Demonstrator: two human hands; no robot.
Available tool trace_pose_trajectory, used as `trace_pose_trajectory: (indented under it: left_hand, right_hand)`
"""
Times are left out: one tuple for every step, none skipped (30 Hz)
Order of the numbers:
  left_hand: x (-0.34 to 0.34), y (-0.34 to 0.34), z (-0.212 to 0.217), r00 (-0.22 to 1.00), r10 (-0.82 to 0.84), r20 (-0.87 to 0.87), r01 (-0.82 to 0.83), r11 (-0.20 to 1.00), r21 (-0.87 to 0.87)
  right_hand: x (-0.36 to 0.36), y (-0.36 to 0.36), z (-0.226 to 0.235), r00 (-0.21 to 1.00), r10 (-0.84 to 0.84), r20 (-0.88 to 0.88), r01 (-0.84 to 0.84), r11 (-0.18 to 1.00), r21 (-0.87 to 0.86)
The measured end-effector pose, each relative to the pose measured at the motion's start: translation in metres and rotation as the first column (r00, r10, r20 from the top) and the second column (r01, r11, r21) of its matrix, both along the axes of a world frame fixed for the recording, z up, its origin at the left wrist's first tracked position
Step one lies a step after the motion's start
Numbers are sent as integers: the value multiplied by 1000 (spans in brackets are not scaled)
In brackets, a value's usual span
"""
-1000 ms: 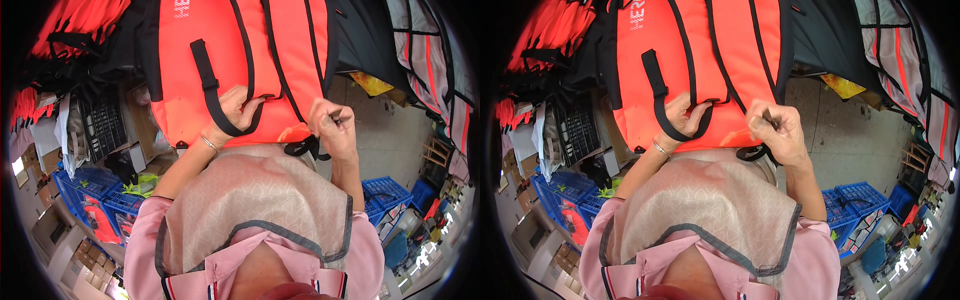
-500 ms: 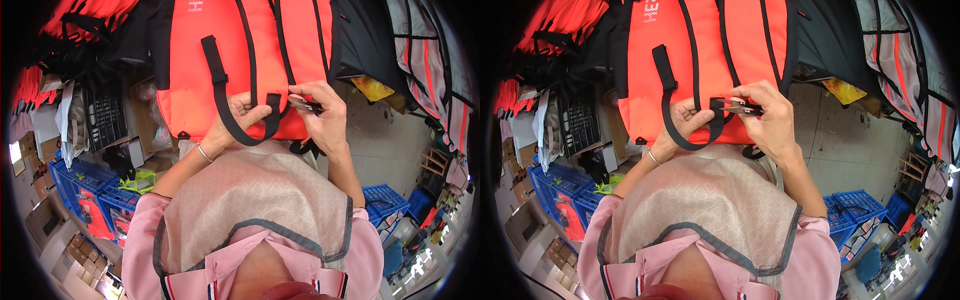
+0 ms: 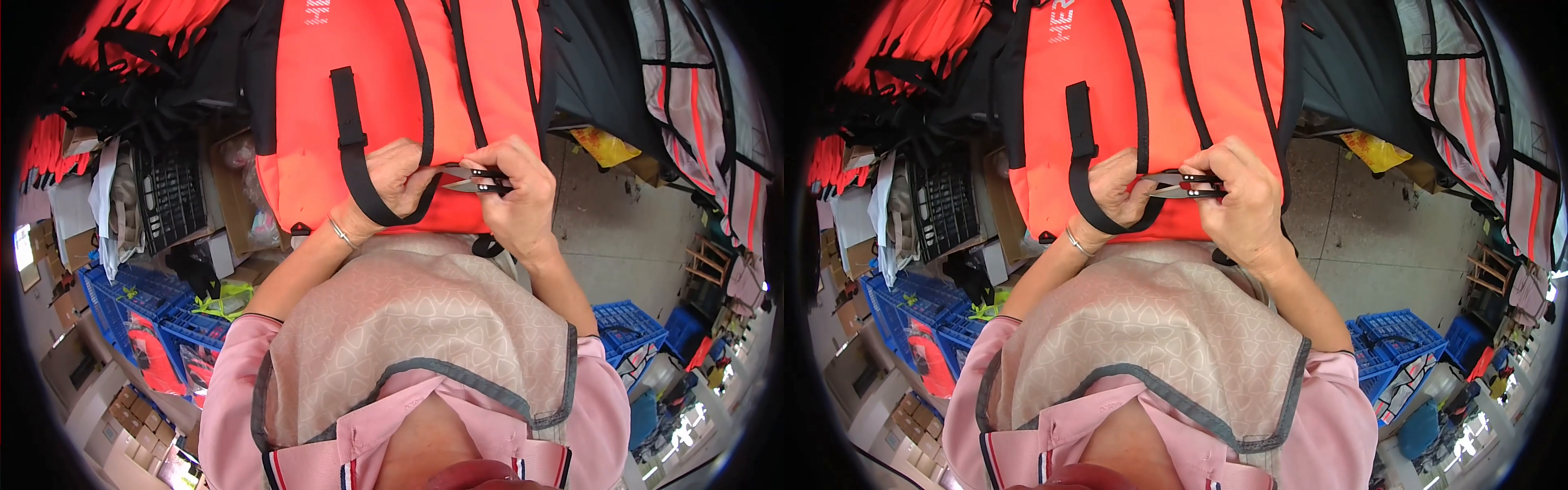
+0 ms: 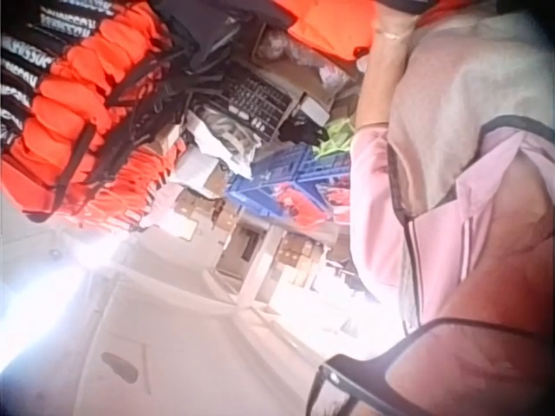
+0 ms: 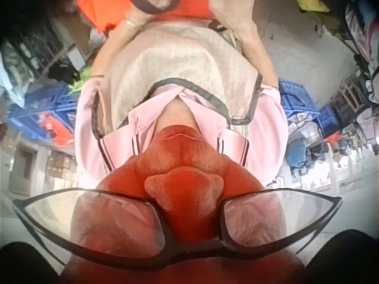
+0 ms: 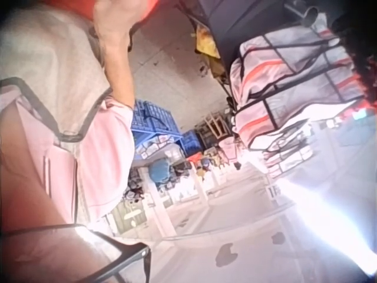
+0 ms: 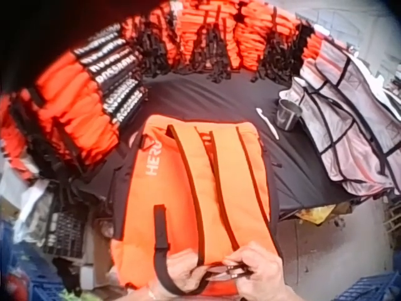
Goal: Inspecting backpacks for quality, trimming threads with snips, and cleaning details with a brush.
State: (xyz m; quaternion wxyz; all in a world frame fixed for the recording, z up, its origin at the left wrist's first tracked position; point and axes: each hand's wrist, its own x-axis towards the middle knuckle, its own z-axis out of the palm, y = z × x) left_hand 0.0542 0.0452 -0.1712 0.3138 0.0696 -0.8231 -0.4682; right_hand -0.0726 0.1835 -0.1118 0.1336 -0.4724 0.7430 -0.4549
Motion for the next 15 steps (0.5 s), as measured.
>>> trace_pose_trajectory:
  left_hand:
    - [-1,-1,-1,1000,0,8,1,1000,-30]
    - [-3,-1,0,1000,-4,9,4,1000,-30]
    - [-4,-1,1,999,7,38,-5,998,-56]
    - [-5,-1,2,997,18,69,-12,997,-82]
    - [-6,-1,2,997,15,71,-9,997,-81]
    - [-8,0,2,997,22,67,-18,998,-62]
    - [-9,1,2,997,34,64,-31,999,-42]
    - [-11,0,-4,997,32,67,-29,999,-41]
    - [-12,0,-15,997,38,61,-39,999,14]
    - [-13,-1,-22,997,48,54,-51,996,69]
    - [-12,-1,-23,997,46,54,-50,996,68]
    - [-11,0,-24,996,47,81,-60,984,169]
    - [-10,1,-24,993,47,108,-74,960,268]
    - [-10,3,-26,995,49,89,-75,946,316]
    - [-9,4,-29,995,50,87,-75,946,315]
  right_hand:
    - [0,-1,-2,1000,-3,0,3,1000,0]
    - [1,-3,-7,993,-22,-117,22,1000,-1]
    - [2,-4,-12,972,-41,-231,41,999,-4]
    - [2,-5,-19,976,-57,-212,58,998,1]
    - [2,-4,-24,976,-60,-210,62,998,1]
    - [3,-4,-29,996,-86,-2,86,996,-11]
    - [4,-4,-31,973,-102,206,108,994,-18]
    - [6,-3,-31,922,-114,370,124,992,-3]
    - [8,0,-25,920,-117,373,126,992,-1]
    - [8,3,-14,788,-71,612,104,994,-18]
    - [6,5,-5,596,-21,803,91,995,-42]
    - [-1,9,0,515,27,857,20,999,-44]
    - [-9,12,1,543,108,833,-17,993,-117]
    - [-15,15,0,544,108,832,-17,993,-118]
    - [-20,17,-1,689,8,725,23,999,-33]
